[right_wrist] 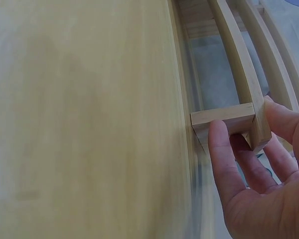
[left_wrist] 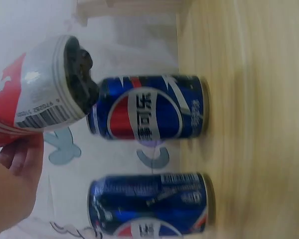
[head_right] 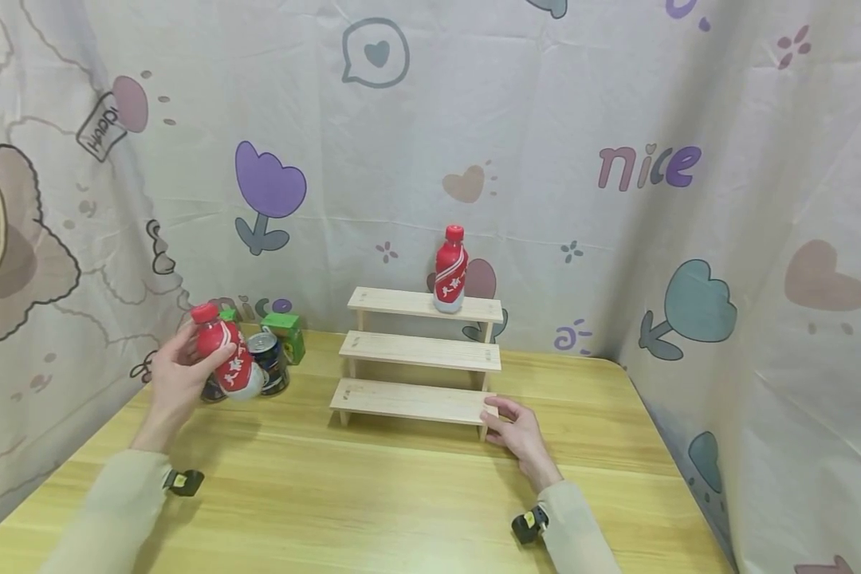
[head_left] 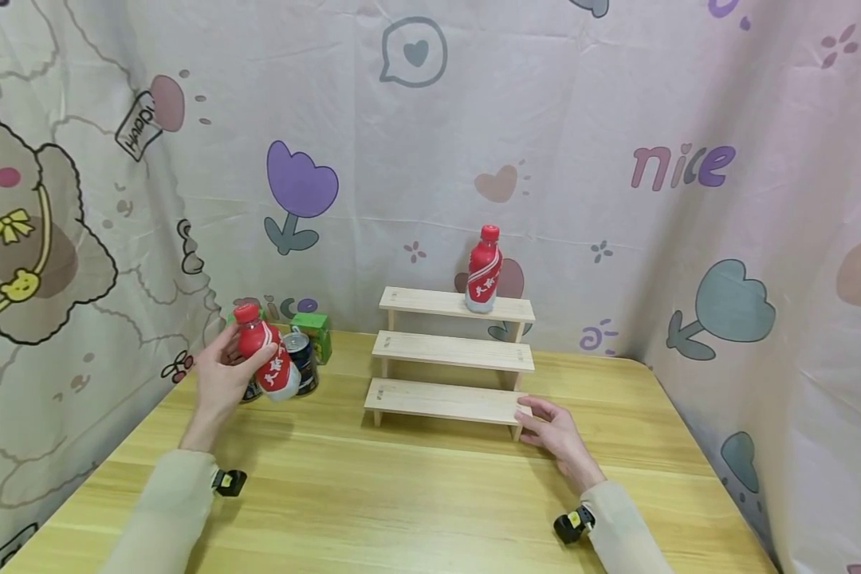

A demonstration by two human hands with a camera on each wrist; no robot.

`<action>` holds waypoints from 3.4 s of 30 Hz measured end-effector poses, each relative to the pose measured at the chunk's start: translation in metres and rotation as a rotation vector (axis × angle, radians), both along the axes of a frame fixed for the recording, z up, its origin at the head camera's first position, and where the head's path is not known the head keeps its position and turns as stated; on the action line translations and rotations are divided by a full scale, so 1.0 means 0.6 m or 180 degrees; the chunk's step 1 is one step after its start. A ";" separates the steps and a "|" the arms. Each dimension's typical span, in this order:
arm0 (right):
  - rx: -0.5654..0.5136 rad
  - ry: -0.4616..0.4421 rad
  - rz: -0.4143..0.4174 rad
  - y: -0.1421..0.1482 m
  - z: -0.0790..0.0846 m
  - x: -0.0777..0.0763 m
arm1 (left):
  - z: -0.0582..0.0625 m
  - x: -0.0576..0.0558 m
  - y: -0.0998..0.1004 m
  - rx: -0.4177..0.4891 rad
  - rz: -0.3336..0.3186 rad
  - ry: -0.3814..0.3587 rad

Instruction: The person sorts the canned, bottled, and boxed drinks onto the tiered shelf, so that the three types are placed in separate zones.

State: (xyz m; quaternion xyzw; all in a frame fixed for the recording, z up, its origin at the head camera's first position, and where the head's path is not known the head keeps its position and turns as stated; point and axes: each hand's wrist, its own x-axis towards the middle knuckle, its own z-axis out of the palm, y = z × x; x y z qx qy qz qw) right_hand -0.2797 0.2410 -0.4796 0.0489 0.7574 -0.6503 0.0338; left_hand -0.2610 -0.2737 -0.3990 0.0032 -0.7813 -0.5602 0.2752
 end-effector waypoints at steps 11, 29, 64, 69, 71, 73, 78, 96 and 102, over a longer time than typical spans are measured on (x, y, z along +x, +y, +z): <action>-0.0002 -0.0009 -0.0002 -0.001 0.000 -0.001 | 0.024 -0.033 0.073 0.0283 0.0086 0.0592; -0.0047 -0.0020 0.0014 -0.004 -0.002 0.002 | 0.048 -0.086 0.164 0.0278 -0.0319 0.0697; -0.0084 -0.0007 -0.0014 0.000 0.001 0.000 | 0.106 -0.164 0.259 0.0142 -0.0800 0.0474; -0.0105 -0.0016 -0.0001 -0.001 0.001 0.000 | 0.115 -0.172 0.268 0.0197 -0.0804 0.0398; -0.0098 -0.0008 -0.0001 -0.001 0.001 0.001 | 0.119 -0.176 0.270 0.0205 -0.0850 0.0366; -0.0091 -0.0003 -0.0007 -0.001 0.001 0.001 | 0.124 -0.180 0.273 0.0208 -0.0908 0.0324; -0.0097 -0.0008 -0.0015 0.000 0.000 0.000 | 0.135 -0.188 0.282 0.0238 -0.1062 0.0295; -0.0134 -0.0035 -0.0024 -0.002 0.002 0.000 | 0.158 -0.224 0.316 0.0182 -0.1548 0.0173; -0.0144 -0.0030 -0.0018 -0.006 0.002 0.000 | 0.164 -0.235 0.328 0.0173 -0.1599 0.0121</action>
